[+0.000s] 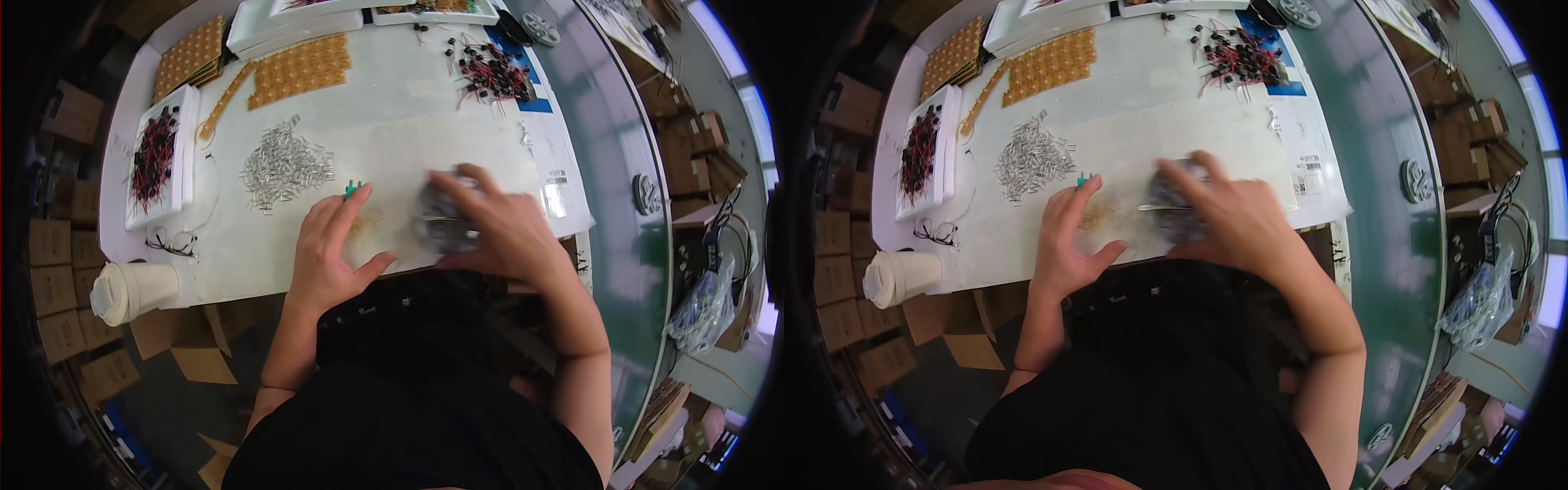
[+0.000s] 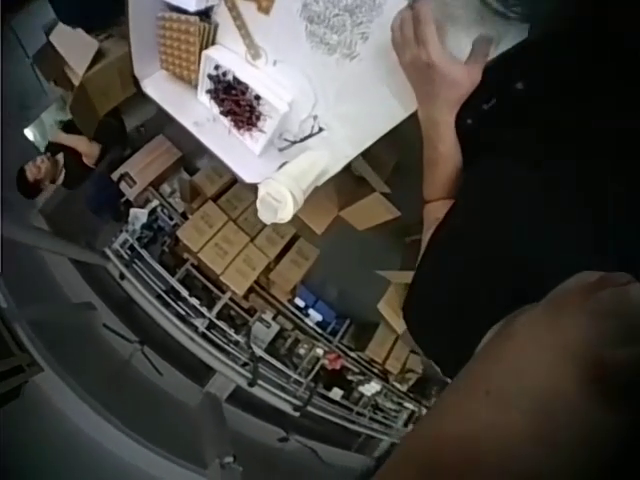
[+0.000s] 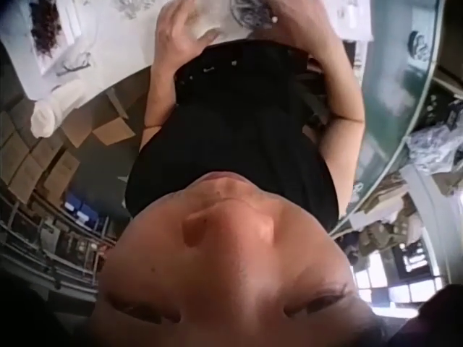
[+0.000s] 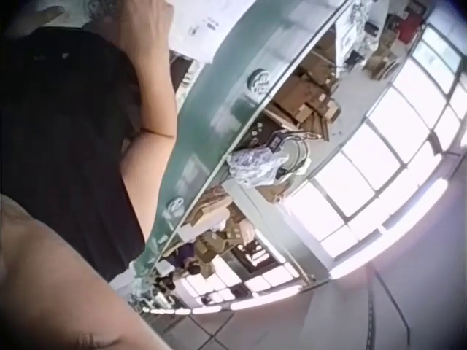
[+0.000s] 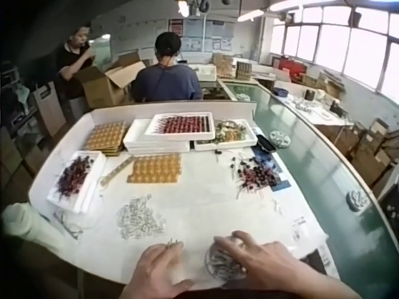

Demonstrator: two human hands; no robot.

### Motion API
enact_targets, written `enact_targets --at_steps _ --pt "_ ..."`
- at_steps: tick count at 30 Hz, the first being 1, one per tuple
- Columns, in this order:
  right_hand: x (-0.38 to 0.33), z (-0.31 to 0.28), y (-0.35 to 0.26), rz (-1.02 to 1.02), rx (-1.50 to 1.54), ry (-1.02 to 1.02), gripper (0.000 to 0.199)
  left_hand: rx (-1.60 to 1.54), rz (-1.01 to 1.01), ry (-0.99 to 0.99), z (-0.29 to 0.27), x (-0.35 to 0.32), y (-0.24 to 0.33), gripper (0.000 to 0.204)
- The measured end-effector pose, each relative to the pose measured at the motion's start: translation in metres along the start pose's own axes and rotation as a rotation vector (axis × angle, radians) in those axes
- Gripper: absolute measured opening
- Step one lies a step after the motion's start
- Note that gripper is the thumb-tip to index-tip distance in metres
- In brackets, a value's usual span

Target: Assemble small electronic components onto a circular base using a manual tool.

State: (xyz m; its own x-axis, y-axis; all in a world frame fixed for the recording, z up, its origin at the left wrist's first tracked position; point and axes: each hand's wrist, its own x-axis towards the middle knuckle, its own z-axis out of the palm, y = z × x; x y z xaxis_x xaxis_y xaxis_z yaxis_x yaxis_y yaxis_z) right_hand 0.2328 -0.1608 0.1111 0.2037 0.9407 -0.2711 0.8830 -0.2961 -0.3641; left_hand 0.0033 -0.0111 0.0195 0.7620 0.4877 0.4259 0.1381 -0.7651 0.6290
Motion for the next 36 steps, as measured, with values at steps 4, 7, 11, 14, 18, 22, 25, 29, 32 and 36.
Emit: enact_targets --at_steps 4,7,11,14,18,22,25,29,32,36 --pt "0.118 0.008 0.056 -0.138 0.181 0.383 0.063 0.097 -0.011 -0.046 0.0 0.002 0.003 0.097" --pt "0.199 -0.046 0.085 0.253 0.027 0.524 0.033 0.105 -0.005 -0.027 0.007 0.008 0.001 0.1" --pt "0.248 -0.054 0.111 0.311 -0.14 0.434 0.029 0.09 -0.013 -0.073 0.011 0.014 0.002 0.102" --pt "0.245 -0.053 0.12 0.272 -0.122 0.372 0.027 0.043 -0.02 -0.106 0.014 0.013 -0.001 0.101" --pt "0.193 -0.03 0.097 -0.045 0.298 0.558 0.021 -0.017 -0.045 -0.11 0.014 0.008 -0.006 0.095" --pt "0.111 -0.013 0.043 -0.201 1.227 0.451 0.022 -0.114 -0.057 0.008 0.003 0.014 -0.005 0.074" --pt "0.079 0.016 0.021 -0.342 1.603 0.369 0.023 -0.368 -0.109 0.176 0.001 0.029 -0.006 0.056" --pt "0.064 0.043 -0.002 -0.31 1.667 0.361 0.021 -0.638 -0.236 0.139 -0.011 0.056 0.009 0.037" --pt "0.058 0.06 -0.013 -0.371 1.447 0.498 0.023 -0.796 -0.282 0.036 -0.009 0.062 0.016 0.028" --pt "0.045 0.049 -0.022 -0.426 0.988 0.658 0.029 -0.917 -0.329 0.022 -0.003 0.041 0.022 0.021"
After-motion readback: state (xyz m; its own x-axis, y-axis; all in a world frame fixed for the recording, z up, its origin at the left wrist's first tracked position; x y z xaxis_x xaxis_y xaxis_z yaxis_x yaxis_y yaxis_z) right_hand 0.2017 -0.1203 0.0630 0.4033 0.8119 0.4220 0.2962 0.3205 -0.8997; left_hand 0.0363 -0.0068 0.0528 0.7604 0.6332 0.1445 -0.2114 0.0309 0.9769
